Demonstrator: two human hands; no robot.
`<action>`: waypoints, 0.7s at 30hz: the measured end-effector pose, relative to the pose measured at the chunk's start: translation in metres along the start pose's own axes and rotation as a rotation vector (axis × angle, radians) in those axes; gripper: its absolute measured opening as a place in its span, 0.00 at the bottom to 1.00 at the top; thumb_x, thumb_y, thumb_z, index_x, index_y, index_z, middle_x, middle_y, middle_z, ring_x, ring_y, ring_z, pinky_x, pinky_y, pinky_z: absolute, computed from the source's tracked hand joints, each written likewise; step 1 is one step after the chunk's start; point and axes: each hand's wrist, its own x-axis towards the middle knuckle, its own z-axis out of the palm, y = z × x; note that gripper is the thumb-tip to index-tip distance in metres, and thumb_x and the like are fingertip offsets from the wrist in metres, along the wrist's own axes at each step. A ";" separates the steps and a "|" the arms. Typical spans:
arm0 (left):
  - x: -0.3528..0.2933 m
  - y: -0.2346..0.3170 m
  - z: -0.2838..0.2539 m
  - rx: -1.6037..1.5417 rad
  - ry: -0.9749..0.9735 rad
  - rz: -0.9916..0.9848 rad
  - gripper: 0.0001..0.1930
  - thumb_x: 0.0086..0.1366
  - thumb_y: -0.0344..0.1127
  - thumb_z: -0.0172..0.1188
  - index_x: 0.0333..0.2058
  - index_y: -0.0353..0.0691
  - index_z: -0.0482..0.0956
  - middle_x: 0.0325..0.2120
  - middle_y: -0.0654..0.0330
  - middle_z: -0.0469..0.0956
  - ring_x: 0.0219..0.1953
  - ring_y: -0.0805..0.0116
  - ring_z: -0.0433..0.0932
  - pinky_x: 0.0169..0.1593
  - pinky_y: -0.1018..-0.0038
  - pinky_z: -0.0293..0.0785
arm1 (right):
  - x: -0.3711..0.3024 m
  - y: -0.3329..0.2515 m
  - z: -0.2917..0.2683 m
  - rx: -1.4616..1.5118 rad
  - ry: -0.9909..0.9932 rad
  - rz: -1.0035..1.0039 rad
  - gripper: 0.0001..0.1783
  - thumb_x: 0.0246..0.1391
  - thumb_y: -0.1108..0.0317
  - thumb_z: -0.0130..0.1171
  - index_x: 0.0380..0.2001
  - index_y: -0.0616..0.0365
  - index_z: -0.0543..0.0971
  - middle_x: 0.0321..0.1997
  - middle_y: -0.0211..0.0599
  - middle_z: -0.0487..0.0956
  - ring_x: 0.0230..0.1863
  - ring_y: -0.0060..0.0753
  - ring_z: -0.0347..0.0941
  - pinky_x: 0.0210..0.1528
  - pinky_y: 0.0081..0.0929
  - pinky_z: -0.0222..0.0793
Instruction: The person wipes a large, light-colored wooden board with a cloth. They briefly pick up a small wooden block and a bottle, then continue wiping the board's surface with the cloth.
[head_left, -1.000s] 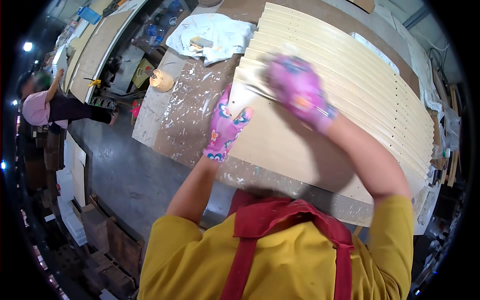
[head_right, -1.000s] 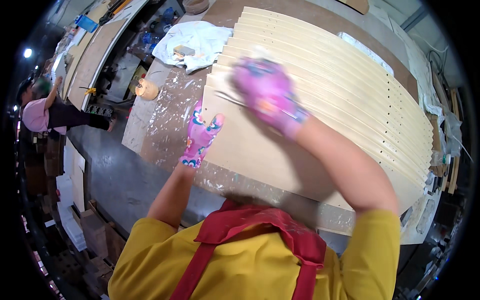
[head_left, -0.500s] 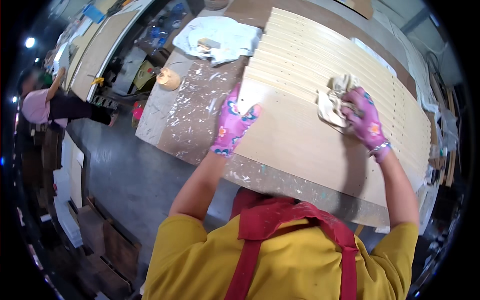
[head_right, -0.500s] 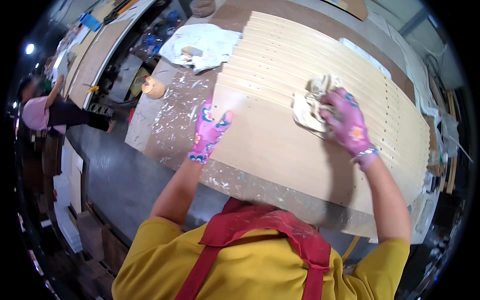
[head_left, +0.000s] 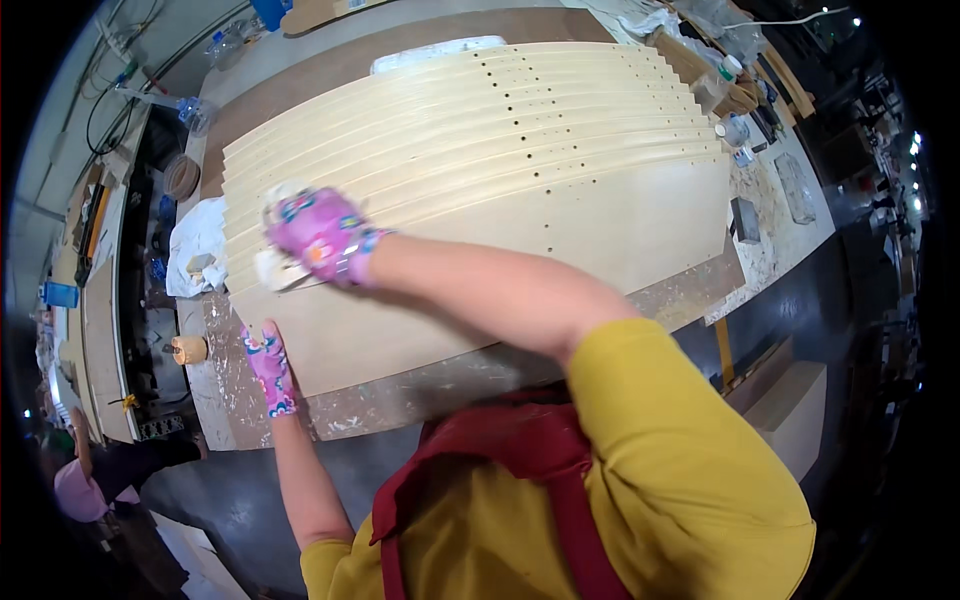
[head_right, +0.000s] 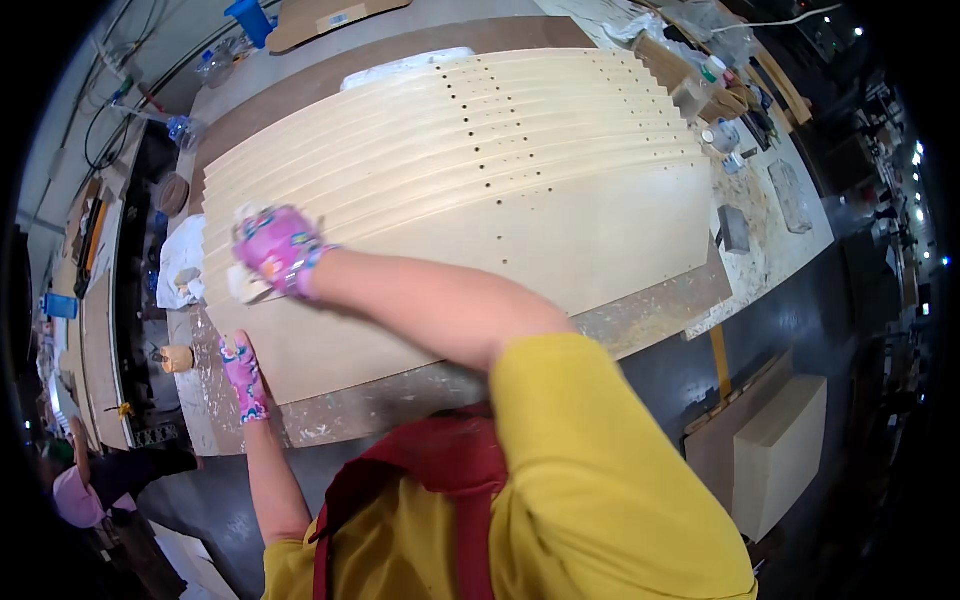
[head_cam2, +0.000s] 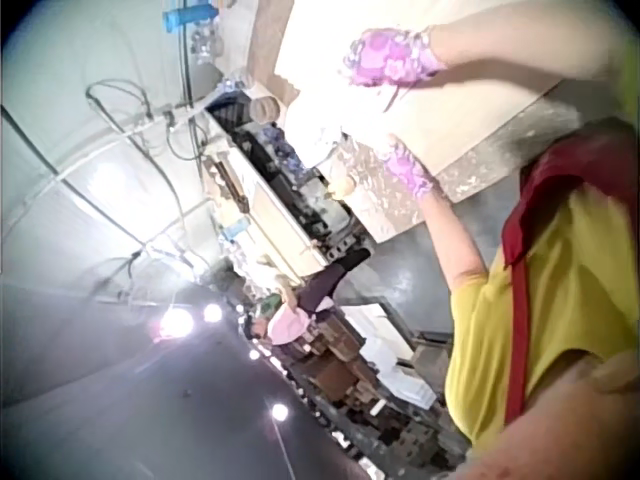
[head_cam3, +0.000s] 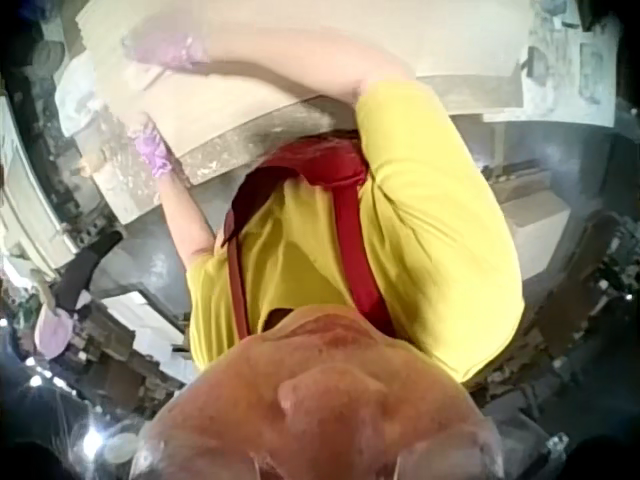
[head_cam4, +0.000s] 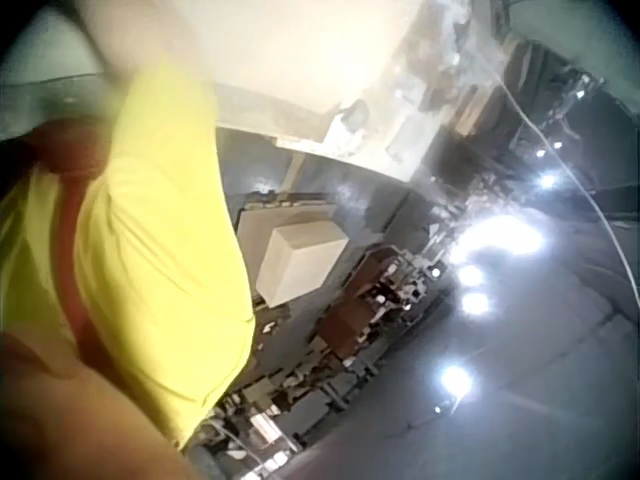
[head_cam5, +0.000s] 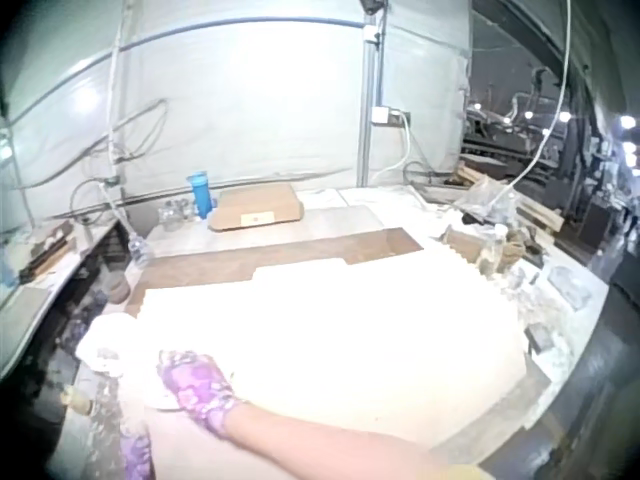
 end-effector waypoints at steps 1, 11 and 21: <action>-0.007 -0.002 -0.004 -0.036 0.020 -0.051 0.23 0.69 0.44 0.53 0.53 0.31 0.69 0.45 0.52 0.76 0.46 0.61 0.74 0.52 0.67 0.69 | -0.016 0.007 -0.050 0.152 -0.179 0.114 0.13 0.58 0.62 0.48 0.34 0.55 0.80 0.39 0.42 0.82 0.42 0.40 0.79 0.47 0.36 0.73; -0.011 -0.020 -0.021 0.032 0.047 -0.165 0.24 0.71 0.47 0.49 0.57 0.33 0.66 0.47 0.54 0.74 0.47 0.64 0.73 0.52 0.69 0.69 | -0.204 0.269 -0.252 0.001 -0.062 0.119 0.14 0.50 0.58 0.57 0.33 0.59 0.77 0.36 0.44 0.74 0.40 0.50 0.71 0.47 0.41 0.67; -0.023 0.036 -0.005 -0.138 0.073 -0.207 0.18 0.69 0.42 0.53 0.50 0.36 0.69 0.40 0.59 0.75 0.42 0.71 0.72 0.45 0.72 0.71 | -0.273 0.318 -0.324 0.019 -0.195 0.448 0.11 0.49 0.68 0.57 0.35 0.63 0.75 0.39 0.41 0.73 0.43 0.44 0.70 0.50 0.32 0.64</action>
